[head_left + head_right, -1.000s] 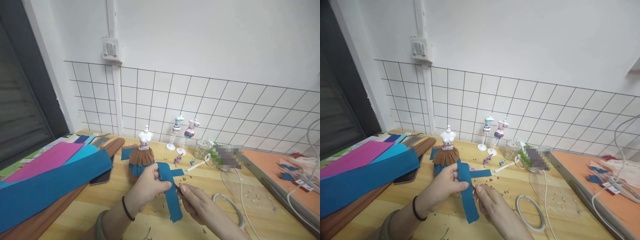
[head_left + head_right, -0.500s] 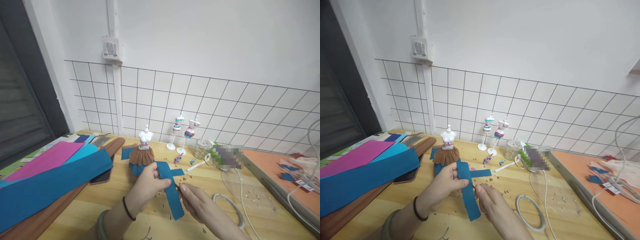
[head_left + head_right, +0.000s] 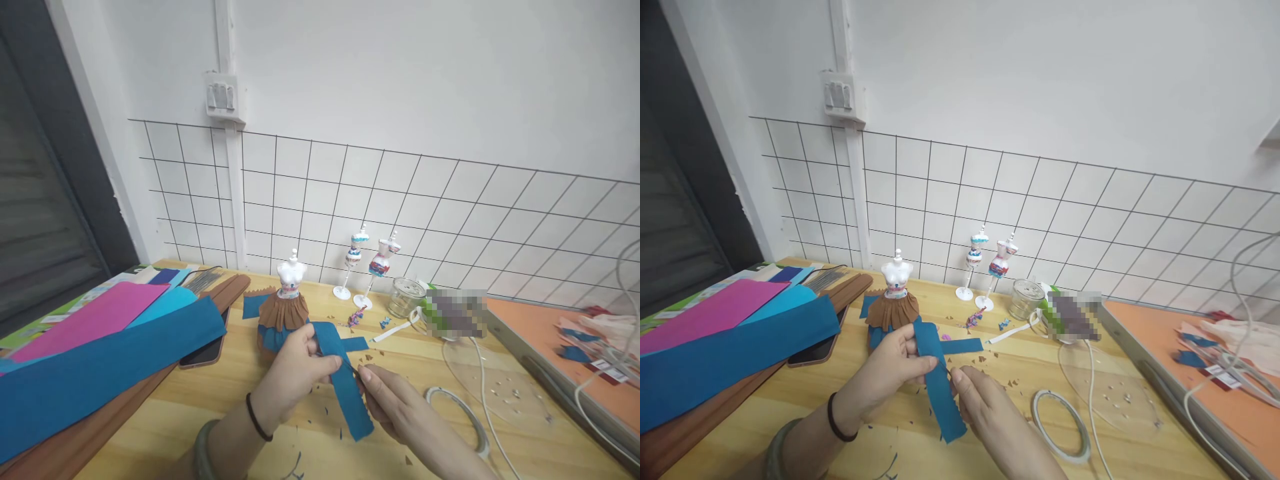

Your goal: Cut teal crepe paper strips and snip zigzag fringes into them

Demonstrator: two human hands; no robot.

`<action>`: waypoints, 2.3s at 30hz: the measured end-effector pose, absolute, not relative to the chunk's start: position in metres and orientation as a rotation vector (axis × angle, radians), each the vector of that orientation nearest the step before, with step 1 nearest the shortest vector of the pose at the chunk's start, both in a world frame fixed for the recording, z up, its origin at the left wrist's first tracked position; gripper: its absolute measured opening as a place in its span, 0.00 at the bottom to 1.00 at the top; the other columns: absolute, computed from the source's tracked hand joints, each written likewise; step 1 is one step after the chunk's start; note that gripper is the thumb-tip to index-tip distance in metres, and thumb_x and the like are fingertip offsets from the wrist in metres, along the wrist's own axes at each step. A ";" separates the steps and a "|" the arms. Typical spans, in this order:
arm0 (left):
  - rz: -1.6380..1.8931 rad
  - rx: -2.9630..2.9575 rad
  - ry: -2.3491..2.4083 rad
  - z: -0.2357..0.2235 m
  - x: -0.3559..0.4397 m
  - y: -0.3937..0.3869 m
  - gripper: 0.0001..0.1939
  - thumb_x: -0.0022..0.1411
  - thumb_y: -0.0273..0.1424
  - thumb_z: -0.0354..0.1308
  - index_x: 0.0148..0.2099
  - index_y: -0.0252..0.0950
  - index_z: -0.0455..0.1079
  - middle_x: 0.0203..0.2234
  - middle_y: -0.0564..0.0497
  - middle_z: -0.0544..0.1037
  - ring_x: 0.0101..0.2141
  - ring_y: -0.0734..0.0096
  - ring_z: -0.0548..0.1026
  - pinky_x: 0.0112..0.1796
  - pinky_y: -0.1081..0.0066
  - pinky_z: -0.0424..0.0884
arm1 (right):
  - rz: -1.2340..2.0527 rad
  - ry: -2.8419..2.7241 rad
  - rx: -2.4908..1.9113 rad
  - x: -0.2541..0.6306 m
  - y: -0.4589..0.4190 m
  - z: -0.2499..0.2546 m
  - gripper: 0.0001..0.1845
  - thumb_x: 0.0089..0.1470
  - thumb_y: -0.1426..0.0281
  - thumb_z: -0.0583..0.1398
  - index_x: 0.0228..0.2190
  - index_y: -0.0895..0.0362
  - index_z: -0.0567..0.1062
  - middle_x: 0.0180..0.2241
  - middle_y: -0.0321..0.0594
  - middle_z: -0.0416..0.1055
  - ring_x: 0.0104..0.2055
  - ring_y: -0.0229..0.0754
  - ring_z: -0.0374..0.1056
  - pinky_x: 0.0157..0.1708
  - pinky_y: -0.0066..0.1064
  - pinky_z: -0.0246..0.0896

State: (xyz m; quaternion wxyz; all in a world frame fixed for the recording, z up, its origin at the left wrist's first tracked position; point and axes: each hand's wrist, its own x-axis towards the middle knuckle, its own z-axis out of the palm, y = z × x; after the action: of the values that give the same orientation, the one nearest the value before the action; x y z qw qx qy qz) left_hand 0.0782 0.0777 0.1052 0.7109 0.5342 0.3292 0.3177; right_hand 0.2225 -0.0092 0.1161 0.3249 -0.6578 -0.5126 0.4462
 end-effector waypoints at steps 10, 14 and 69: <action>0.709 1.171 0.721 0.104 0.078 0.078 0.14 0.44 0.27 0.61 0.36 0.33 0.63 0.24 0.52 0.73 0.26 0.72 0.72 0.27 0.74 0.66 | 1.128 -1.382 -1.759 0.221 -0.009 0.118 0.22 0.53 0.49 0.48 0.24 0.55 0.64 0.20 0.30 0.51 0.23 0.35 0.50 0.21 0.24 0.47; 0.715 1.163 0.707 0.104 0.078 0.078 0.15 0.44 0.26 0.61 0.37 0.33 0.63 0.24 0.52 0.73 0.27 0.71 0.72 0.28 0.73 0.67 | 1.116 -1.400 -1.766 0.221 -0.009 0.116 0.23 0.53 0.50 0.48 0.23 0.55 0.63 0.20 0.30 0.51 0.23 0.35 0.49 0.22 0.25 0.48; 0.745 1.157 0.643 0.107 0.076 0.079 0.15 0.43 0.26 0.63 0.36 0.33 0.66 0.29 0.47 0.78 0.28 0.70 0.74 0.26 0.75 0.67 | 1.155 -1.355 -1.711 0.221 -0.009 0.117 0.23 0.51 0.47 0.48 0.25 0.55 0.64 0.20 0.30 0.51 0.22 0.35 0.49 0.22 0.25 0.49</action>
State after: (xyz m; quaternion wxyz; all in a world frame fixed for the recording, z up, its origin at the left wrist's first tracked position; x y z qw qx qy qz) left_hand 0.0764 0.0786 0.1067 0.7250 0.5246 0.2915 0.3379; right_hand 0.2213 -0.0089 0.1171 0.3296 -0.6542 -0.5181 0.4416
